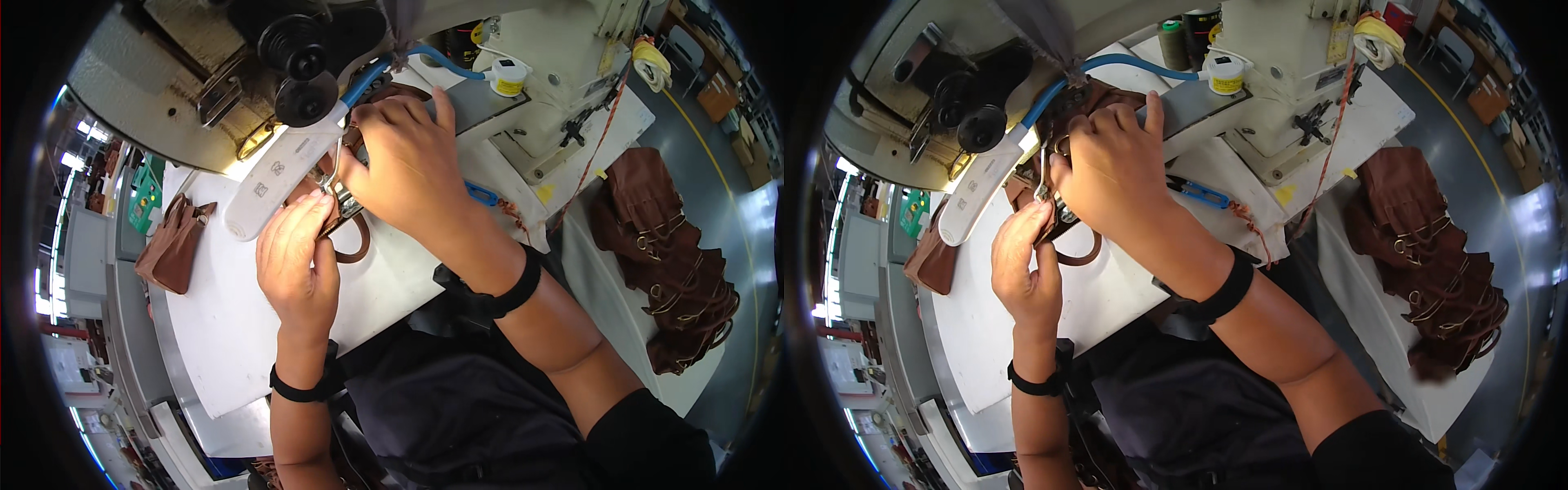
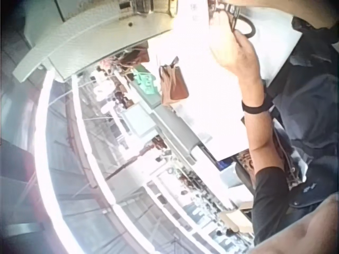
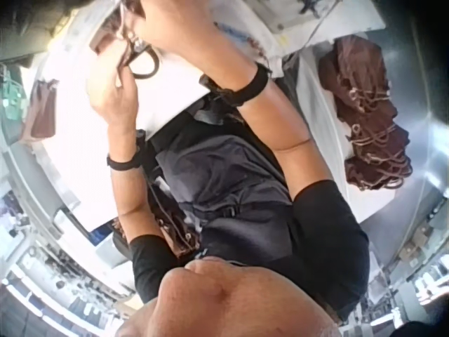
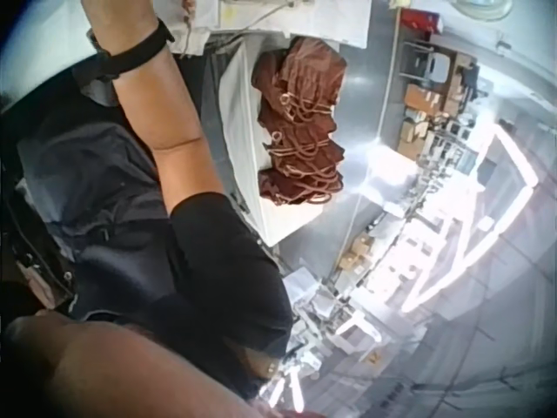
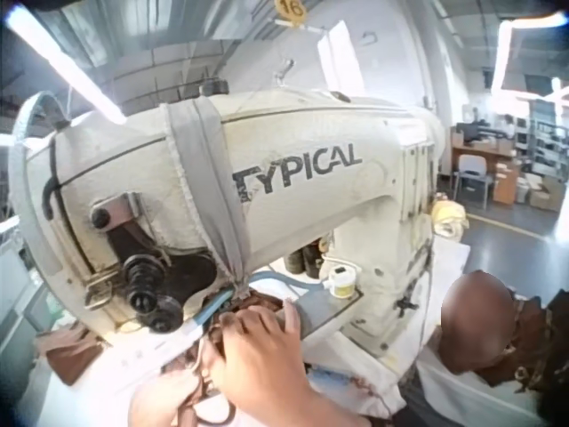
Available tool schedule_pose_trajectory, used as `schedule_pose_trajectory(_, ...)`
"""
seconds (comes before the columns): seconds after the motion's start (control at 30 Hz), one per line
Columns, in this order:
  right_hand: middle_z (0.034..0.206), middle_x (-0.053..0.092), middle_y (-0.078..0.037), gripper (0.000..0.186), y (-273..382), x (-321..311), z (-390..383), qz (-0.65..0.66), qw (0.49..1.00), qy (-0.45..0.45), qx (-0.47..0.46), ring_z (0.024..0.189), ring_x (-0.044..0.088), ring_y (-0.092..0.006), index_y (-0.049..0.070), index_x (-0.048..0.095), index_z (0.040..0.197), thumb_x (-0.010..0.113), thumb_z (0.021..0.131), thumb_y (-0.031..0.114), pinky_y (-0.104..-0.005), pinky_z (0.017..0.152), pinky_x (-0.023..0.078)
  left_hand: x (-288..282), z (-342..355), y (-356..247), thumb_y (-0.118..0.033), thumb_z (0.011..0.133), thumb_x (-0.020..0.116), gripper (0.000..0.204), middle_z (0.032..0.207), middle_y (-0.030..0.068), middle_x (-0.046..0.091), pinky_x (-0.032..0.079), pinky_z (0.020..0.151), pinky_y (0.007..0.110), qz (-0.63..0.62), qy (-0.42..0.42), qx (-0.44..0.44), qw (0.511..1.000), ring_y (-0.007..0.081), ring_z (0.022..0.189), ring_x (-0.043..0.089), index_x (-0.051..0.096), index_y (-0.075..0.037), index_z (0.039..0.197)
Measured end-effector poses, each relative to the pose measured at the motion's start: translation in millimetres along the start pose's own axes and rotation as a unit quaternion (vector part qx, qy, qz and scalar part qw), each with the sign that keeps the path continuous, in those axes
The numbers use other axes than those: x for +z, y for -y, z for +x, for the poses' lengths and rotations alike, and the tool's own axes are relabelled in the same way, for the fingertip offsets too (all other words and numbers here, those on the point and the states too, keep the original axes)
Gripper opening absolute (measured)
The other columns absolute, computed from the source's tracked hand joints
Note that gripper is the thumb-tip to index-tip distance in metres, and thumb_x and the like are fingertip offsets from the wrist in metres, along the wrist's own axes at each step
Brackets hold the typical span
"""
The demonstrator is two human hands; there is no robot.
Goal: The person sews a brown leather handbag using an industrial sewing machine. They align the zipper and bag edges, guide the material under the needle, and stitch along the perimeter. The person handles multiple finished bags on the table, moving them aside to access the work area.
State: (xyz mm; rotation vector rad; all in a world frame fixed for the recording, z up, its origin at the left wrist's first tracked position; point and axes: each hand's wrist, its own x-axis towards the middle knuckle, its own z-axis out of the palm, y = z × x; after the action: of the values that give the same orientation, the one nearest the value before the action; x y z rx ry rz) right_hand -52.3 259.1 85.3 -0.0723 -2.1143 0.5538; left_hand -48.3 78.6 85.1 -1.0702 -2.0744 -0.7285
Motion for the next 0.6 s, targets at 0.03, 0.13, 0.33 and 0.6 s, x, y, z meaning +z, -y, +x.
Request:
schedule_pose_trajectory(0.03,0.104,0.072,-0.009,0.026,-8,2,-3,0.026,0.999,-0.024,-0.021,0.112,0.065,-0.0278,0.006,0.072,0.1,0.074,0.088,0.029,-0.0549,0.116,0.033,-2,1,0,0.009,0.086,0.067,0.031,0.114,0.0109,0.077,0.052,0.104,0.044,-0.006,0.005,-0.007,1.0,0.0298,0.112,0.072,0.075,-0.005,0.112)
schedule_pose_trajectory(0.13,0.092,0.07,-0.007,0.016,-14,-1,-5,0.168,0.982,-0.071,-0.043,0.101,0.064,-0.026,0.008,0.069,0.086,0.071,0.09,0.023,-0.0456,0.111,0.035,-3,1,1,0.011,0.086,0.066,0.032,0.113,0.0113,0.078,0.052,0.105,0.045,-0.058,0.01,-0.034,0.998,0.0303,0.113,0.072,0.076,-0.004,0.112)
schedule_pose_trajectory(0.33,0.106,0.07,-0.009,0.032,-4,-13,-5,0.158,0.985,-0.044,-0.047,0.114,0.059,-0.0301,0.006,0.069,0.091,0.081,0.08,0.033,-0.0466,0.109,0.035,-7,-1,-3,0.011,0.092,0.064,0.028,0.117,0.0146,0.076,0.052,0.105,0.04,-0.115,0.034,-0.112,0.986,0.0272,0.113,0.072,0.076,-0.001,0.114)
schedule_pose_trajectory(0.6,0.104,0.064,-0.012,0.027,-12,-8,-16,0.133,0.982,-0.099,-0.089,0.108,0.059,-0.0338,0.004,0.063,0.097,0.077,0.08,0.019,-0.0478,0.106,0.04,-11,1,3,0.012,0.091,0.064,0.032,0.117,0.0162,0.074,0.056,0.096,0.034,-0.174,0.042,-0.125,0.976,0.0255,0.11,0.072,0.076,-0.001,0.118)
